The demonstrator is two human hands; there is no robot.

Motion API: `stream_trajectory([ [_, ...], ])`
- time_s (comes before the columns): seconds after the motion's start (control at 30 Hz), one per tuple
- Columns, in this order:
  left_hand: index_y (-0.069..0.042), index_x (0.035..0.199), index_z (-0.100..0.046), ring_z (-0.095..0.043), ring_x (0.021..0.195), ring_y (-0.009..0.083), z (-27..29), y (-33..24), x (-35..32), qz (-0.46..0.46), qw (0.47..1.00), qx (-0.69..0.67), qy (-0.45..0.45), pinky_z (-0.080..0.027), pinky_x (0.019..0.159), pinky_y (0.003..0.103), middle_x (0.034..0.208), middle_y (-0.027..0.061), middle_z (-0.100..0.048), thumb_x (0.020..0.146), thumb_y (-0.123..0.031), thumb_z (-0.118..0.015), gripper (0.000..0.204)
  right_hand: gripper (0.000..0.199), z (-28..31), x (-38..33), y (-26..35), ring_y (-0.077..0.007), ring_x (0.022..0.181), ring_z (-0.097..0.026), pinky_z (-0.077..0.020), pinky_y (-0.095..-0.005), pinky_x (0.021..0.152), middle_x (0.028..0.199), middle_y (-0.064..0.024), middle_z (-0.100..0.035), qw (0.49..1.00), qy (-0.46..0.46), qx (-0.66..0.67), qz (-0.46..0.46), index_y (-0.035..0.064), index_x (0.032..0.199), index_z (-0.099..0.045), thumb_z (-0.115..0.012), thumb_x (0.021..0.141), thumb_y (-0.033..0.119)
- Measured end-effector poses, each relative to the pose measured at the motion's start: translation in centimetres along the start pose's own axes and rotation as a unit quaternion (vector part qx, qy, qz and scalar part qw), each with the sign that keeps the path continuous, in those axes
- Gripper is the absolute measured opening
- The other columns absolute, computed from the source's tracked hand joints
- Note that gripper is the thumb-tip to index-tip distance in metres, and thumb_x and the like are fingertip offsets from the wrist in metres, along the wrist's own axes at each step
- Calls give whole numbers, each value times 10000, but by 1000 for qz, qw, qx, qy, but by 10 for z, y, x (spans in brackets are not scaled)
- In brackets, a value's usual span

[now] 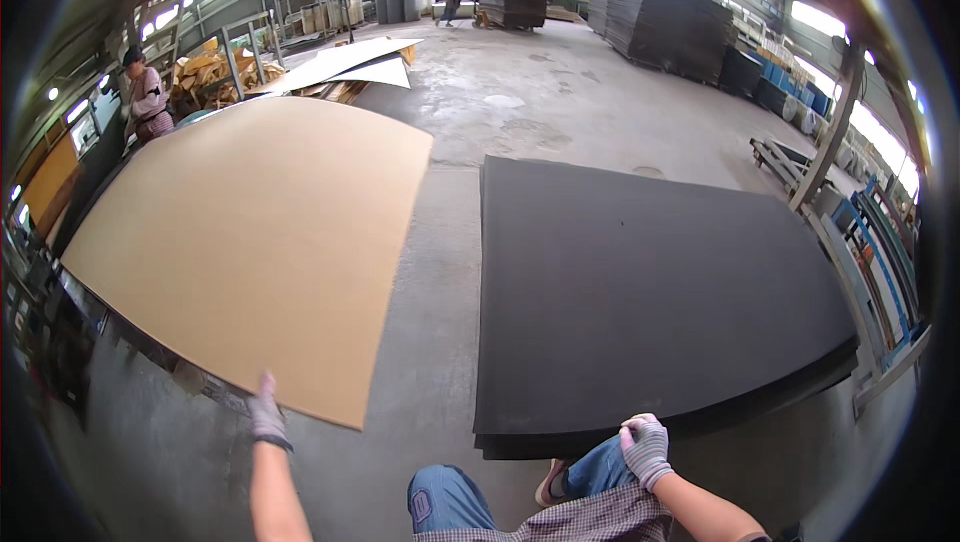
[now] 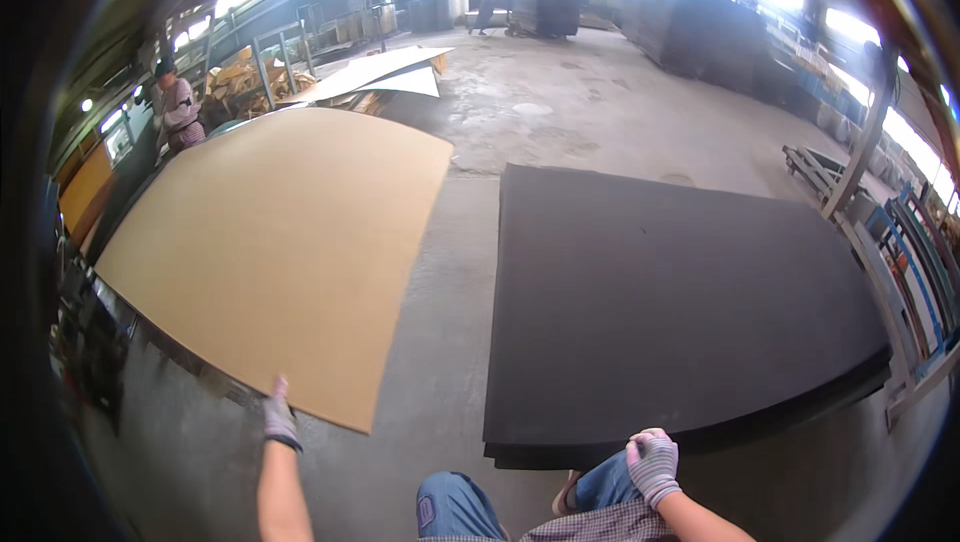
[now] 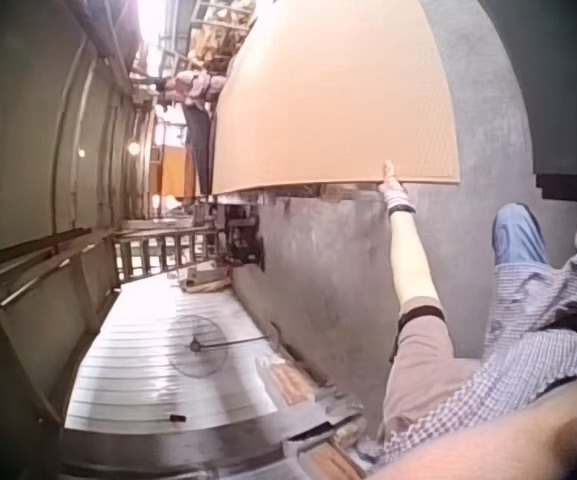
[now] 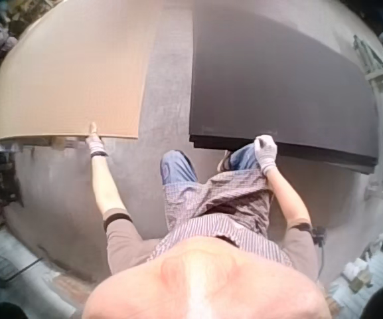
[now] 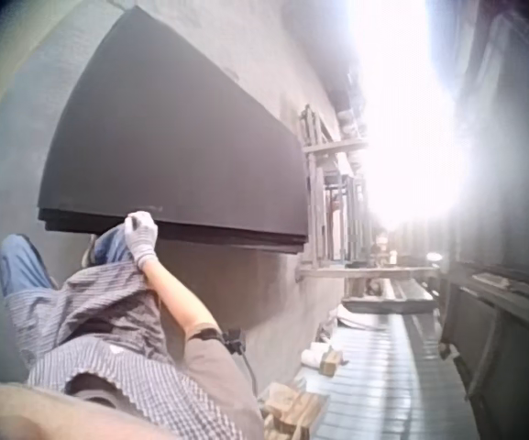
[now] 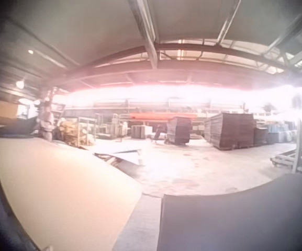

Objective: The recorder is manually picking up large, flexible black foam sheets and stacking them on a table or another pile in a manufacturing warehouse.

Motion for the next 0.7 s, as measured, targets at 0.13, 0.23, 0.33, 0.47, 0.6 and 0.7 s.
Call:
stream_trajectory([
  [0.13,27,1349,-464,-507,1166,202,87,113,-134,51,995,80,-15,-374,1051,358,1290,84,-544,899,-354,-665,623,85,-4,0,-1,-294,802,-652,-531,-396,755,859,-118,-659,997,18,-63,-27,85,751,-697,-683,735,168],
  [0.23,104,1142,-619,-560,1080,228,169,173,-261,271,929,245,-63,-444,962,353,1189,155,-626,720,-441,-825,719,83,-6,1,-6,-289,807,-655,-536,-383,750,887,-102,-661,993,26,-105,-38,103,779,-705,-684,733,168],
  [0.33,-2,1087,-676,-498,653,104,342,231,-320,405,882,206,-128,-424,518,284,883,8,-628,762,-435,-790,553,112,-16,11,39,-288,822,-655,-537,-379,767,922,-100,-657,995,70,-45,55,94,831,-703,-691,731,145],
  [0.47,-15,1120,-667,-529,657,123,242,36,-239,194,962,-38,-186,-446,534,283,865,3,-635,830,-436,-707,513,324,1,38,109,-279,982,-641,-537,-348,861,1079,-114,-632,971,121,100,179,85,1086,-639,-716,771,73],
  [0.6,23,1157,-643,-615,855,185,233,-54,-176,-18,998,3,-53,-517,757,324,1035,82,-670,812,-396,-741,552,574,33,57,329,-336,1097,-581,-488,-406,933,1220,-159,-573,853,224,219,418,85,1316,-497,-721,791,144],
  [0.7,25,1286,-505,-538,1123,203,127,-124,-158,-157,962,60,214,-413,1019,360,1259,84,-550,916,-175,-530,421,512,90,35,482,-393,1292,-397,-305,-524,1065,1356,-191,-469,738,145,190,631,122,1219,-597,-699,765,338],
])
Point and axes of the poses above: each hand's wrist, its own x-axis towards the middle knuckle, its own z-axis out of the back of the hand, y = z × x, the point moved 5 cm from there along x, towards the middle knuckle
